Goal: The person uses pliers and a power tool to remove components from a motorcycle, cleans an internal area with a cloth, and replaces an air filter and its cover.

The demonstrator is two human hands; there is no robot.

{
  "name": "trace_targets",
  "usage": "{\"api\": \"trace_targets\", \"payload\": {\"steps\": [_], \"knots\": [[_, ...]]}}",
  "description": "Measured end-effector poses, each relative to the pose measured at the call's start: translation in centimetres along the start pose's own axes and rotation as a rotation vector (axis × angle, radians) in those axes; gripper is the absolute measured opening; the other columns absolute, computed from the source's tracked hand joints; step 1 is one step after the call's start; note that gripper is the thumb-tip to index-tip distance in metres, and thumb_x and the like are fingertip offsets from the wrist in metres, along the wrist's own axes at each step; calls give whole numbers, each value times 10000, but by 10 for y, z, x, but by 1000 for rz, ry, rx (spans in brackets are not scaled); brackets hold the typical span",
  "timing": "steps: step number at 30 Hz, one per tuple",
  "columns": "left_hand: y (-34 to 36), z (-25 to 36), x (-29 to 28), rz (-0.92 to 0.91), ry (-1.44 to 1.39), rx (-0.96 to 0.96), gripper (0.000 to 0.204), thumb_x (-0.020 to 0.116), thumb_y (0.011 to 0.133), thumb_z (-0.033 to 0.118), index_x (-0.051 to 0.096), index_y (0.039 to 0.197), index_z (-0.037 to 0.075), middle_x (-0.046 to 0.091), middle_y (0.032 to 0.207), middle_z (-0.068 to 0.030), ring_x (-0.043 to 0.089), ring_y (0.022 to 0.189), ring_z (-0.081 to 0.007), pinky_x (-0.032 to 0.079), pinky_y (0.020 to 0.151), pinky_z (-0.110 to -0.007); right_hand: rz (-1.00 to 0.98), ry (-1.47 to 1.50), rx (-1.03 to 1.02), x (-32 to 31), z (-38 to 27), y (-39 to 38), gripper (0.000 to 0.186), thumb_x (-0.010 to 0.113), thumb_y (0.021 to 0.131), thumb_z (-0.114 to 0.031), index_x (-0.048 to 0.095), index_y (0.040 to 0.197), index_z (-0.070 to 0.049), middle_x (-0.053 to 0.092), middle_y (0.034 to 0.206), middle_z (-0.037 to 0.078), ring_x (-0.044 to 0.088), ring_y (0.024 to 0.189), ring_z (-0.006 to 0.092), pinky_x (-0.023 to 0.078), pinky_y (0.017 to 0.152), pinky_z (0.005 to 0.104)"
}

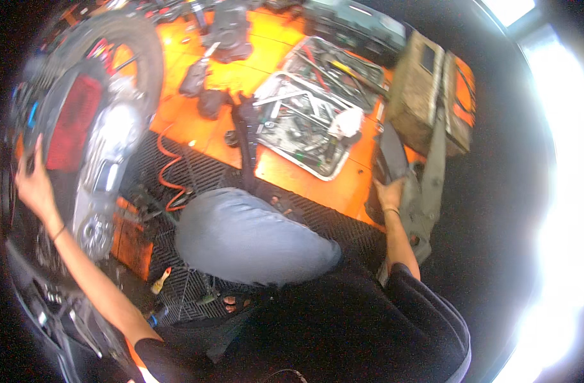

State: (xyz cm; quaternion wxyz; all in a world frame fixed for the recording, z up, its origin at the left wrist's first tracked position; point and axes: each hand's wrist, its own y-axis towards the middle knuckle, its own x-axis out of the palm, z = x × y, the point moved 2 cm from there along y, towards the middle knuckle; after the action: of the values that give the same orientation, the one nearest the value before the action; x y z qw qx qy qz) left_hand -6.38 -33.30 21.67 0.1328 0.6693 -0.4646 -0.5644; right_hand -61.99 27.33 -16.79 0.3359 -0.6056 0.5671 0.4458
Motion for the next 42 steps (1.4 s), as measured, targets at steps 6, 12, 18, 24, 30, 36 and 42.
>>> {"api": "trace_targets", "payload": {"steps": [6,12,18,24,30,36,42], "knots": [[1,35,-18,117,-427,-199,223,678,898,318,748,1058,179,724,1008,-49,672,956,-225,497,871,-339,-19,-16,6,-10,2,6,1274,889,616,-423,138,1455,172,257,1500,371,275,1420,431,228,1191,410],[8,38,-64,54,-769,-380,256,815,744,253,732,849,36,714,814,-167,695,775,-282,526,744,-370,79,-53,-250,-32,-29,-36,1285,867,615,-527,158,1493,88,313,1457,366,327,1361,471,304,1124,480],[16,19,-57,62,-894,-305,234,847,683,155,714,832,32,698,782,-115,672,782,-220,509,713,-336,231,-83,-655,-47,-116,-53,1272,842,589,-603,195,1526,-37,390,1377,312,391,1266,471,329,1054,583],[20,33,-75,85,-765,-236,124,777,734,104,717,838,74,686,824,-182,684,843,-335,528,751,-427,210,201,-1108,-80,-281,-67,1254,834,598,-553,157,1538,-73,319,1412,313,322,1323,481,297,1071,634],[26,72,-62,72,-241,-95,122,626,791,170,734,753,129,708,788,-88,703,856,-233,530,673,-385,214,368,-1739,-103,-460,-115,1201,875,566,-323,198,1521,-56,258,1484,309,305,1337,487,266,1110,594],[25,87,-78,-92,-143,-284,183,608,860,250,764,881,157,719,951,-49,589,1030,-226,392,908,-417,467,449,-2227,-108,-582,-182,1088,823,683,-376,179,1537,-175,275,1464,304,309,1355,484,257,1104,672],[33,97,-94,-303,-110,-344,300,528,942,301,736,1117,173,665,1186,-45,475,1178,-258,306,994,-495,530,573,-2220,-113,-625,-203,1115,751,723,-535,111,1557,-164,214,1494,315,272,1351,524,252,1087,670]]}}
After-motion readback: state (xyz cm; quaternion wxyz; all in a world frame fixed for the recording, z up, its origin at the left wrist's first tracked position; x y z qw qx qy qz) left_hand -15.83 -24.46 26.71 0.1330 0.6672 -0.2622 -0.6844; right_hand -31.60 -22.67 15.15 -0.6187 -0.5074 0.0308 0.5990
